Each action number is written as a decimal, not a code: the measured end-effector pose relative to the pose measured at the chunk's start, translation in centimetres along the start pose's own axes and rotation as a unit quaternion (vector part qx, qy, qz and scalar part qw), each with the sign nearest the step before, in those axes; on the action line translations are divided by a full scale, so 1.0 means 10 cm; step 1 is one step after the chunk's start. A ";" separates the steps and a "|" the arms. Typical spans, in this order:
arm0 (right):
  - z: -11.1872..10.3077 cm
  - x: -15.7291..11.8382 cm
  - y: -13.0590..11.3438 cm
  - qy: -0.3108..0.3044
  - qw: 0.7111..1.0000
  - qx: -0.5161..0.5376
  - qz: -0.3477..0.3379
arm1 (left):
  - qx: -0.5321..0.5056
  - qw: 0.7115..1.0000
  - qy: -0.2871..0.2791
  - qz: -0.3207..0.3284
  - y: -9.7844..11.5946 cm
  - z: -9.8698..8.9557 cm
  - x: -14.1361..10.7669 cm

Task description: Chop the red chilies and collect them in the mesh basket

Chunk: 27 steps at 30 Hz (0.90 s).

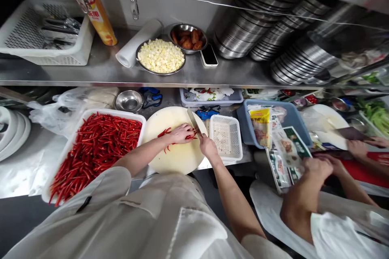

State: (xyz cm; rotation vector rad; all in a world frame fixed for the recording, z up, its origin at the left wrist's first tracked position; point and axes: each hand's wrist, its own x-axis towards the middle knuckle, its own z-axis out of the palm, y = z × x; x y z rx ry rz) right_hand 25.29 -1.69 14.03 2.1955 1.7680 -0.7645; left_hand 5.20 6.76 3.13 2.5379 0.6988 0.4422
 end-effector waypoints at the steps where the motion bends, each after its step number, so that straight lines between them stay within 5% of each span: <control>1: 0.00 0.05 -0.03 -0.001 1.000 -0.001 0.001 | -0.002 1.000 0.001 -0.002 0.00 0.02 -0.01; 27: 0.17 0.16 -0.26 -0.001 1.000 -0.011 0.026 | -0.030 0.999 0.005 -0.021 -0.01 0.04 -0.10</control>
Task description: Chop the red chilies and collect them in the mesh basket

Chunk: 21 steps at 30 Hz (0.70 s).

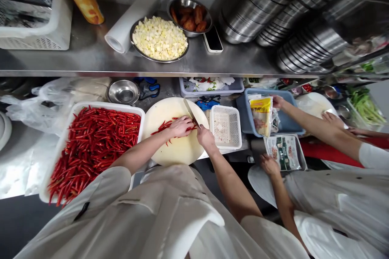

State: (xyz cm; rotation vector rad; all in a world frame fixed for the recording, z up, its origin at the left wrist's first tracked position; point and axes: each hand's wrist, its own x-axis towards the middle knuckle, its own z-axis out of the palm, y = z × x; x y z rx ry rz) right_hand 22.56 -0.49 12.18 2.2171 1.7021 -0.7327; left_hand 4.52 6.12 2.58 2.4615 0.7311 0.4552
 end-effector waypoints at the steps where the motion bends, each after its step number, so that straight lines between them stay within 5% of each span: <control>1: 0.00 0.00 -0.01 0.000 1.000 0.002 0.004 | 0.001 1.000 -0.001 0.000 0.00 0.00 -0.01; 21: 0.04 -0.03 -0.07 0.005 1.000 0.021 0.005 | -0.003 1.000 0.005 0.010 -0.04 0.01 -0.03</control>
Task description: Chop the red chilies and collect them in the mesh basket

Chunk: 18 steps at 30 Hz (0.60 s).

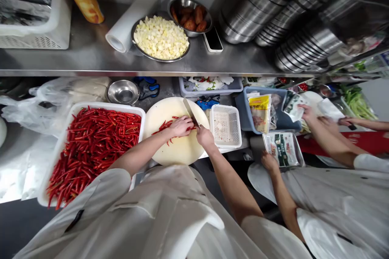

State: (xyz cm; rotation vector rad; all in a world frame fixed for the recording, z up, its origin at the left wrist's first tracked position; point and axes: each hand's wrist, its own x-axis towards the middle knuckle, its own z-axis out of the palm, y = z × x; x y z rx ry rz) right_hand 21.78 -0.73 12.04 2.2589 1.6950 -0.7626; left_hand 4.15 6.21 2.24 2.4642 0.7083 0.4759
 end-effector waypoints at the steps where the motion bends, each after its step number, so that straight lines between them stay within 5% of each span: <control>1: 0.00 0.01 -0.02 0.000 1.000 0.003 0.003 | 0.000 1.000 -0.002 0.000 0.00 0.00 0.00; 18: 0.10 0.25 -0.10 0.008 0.999 0.052 0.008 | 0.066 0.998 -0.019 -0.012 -0.15 -0.05 0.03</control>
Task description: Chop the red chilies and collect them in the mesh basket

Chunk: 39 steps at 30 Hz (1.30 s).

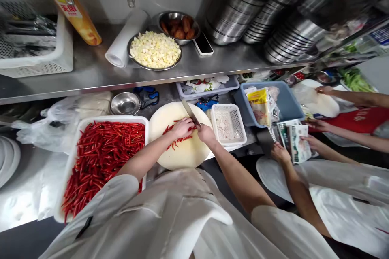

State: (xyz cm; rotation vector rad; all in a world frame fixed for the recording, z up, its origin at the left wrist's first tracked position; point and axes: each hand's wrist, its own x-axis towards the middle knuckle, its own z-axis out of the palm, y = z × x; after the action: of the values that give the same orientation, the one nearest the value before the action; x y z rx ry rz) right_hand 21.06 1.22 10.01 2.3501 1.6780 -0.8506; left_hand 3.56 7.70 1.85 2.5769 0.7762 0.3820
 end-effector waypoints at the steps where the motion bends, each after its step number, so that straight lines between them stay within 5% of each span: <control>1: 0.00 0.02 -0.01 0.010 1.000 0.001 0.000 | 0.002 1.000 0.003 0.000 -0.01 0.00 0.00; 11: 0.02 0.12 -0.01 0.023 0.999 0.014 -0.020 | -0.028 0.999 0.030 -0.003 -0.03 0.08 -0.04; 19: -0.28 -0.01 0.01 0.019 0.998 -0.024 -0.048 | -0.020 0.999 0.038 -0.005 -0.01 0.03 -0.12; 26: -0.04 -0.02 0.00 0.008 1.000 -0.005 -0.015 | -0.031 0.999 0.030 0.014 -0.03 0.12 -0.09; 39: 0.04 -0.01 -0.08 0.000 1.000 0.015 -0.008 | -0.003 1.000 0.027 0.002 0.03 0.07 -0.16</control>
State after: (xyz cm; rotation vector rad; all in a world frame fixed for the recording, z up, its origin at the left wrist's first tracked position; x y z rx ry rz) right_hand 20.20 1.26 9.89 2.3594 1.6984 -0.8853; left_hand 2.67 6.35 1.11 2.5719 0.7864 0.4559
